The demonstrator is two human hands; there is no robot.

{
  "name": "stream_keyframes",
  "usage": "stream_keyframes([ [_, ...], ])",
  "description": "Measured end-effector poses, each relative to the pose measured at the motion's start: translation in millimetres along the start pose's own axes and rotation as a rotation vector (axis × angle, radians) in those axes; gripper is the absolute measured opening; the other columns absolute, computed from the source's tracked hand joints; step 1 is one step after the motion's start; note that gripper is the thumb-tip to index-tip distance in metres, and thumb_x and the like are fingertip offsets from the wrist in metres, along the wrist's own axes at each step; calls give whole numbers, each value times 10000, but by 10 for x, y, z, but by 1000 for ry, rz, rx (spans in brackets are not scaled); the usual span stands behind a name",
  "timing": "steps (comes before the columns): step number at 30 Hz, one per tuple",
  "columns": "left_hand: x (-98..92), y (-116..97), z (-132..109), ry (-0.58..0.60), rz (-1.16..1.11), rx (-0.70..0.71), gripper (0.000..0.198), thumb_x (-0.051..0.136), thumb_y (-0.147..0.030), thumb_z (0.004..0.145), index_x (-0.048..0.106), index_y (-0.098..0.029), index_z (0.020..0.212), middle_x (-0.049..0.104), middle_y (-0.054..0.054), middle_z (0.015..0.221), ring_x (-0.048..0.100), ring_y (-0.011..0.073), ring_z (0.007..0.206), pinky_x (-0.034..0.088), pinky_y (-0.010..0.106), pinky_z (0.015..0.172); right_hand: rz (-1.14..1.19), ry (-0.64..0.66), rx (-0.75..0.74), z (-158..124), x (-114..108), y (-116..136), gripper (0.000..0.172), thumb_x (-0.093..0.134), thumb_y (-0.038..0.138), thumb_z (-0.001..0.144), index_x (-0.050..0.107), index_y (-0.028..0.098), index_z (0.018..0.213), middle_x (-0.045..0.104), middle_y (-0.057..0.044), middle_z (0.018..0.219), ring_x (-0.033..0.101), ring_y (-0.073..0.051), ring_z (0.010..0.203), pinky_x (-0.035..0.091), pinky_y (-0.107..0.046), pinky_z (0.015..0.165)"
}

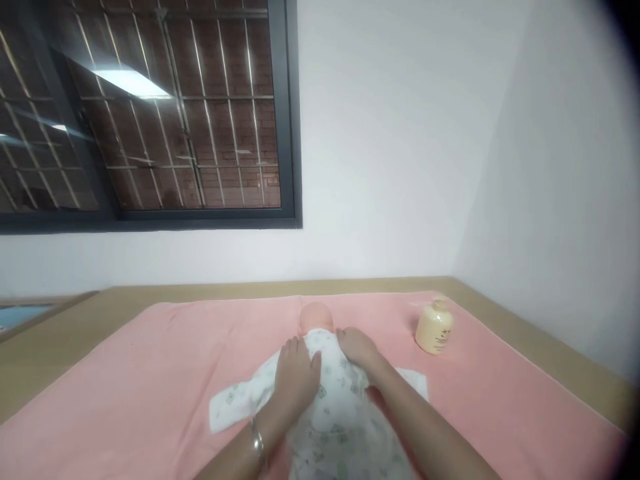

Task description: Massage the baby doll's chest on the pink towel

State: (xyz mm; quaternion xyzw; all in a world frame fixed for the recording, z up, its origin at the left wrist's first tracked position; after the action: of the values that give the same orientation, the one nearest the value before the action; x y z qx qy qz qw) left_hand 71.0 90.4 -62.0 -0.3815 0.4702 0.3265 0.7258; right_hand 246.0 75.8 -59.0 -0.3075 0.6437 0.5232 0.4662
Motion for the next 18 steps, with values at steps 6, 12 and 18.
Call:
stream_keyframes([
  [6, -197, -60, 327, 292, -55, -116, 636, 167, -537, 942, 616, -106, 1071, 660, 188, 1084, 622, 270, 996, 410, 363, 868, -194, -272, -257, -403, 102, 295, 379, 313, 208, 943, 660, 92, 1040, 654, -203, 1031, 598, -301, 996, 406, -416, 898],
  [12, -130, -236, -6, 103, 154, 20, 567, 241, -408, 951, 527, 2, 1218, 540, 267, 1247, 499, 340, 1180, 330, 430, 973, -52, 124, -46, 101, -118, 214, 372, 356, 225, 925, 707, 103, 942, 695, -171, 971, 663, -266, 861, 483, -321, 699],
  [18, -105, -44, 342, 255, -5, -98, 660, 147, -487, 955, 631, -54, 1071, 651, 219, 1082, 608, 302, 1021, 399, 393, 885, -68, -34, -51, -192, -10, 198, 427, 283, 260, 955, 659, 99, 1075, 652, -200, 1091, 612, -294, 1015, 444, -396, 851],
])
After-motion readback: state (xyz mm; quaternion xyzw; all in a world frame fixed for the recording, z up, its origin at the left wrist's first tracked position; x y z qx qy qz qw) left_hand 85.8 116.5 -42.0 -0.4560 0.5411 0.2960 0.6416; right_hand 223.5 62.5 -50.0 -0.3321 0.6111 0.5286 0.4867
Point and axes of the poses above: each hand's wrist, its own z-axis towards the middle knuckle, its own x-axis out of the palm, y = z × x, the point moved 2 cm from there along z, towards the middle knuckle
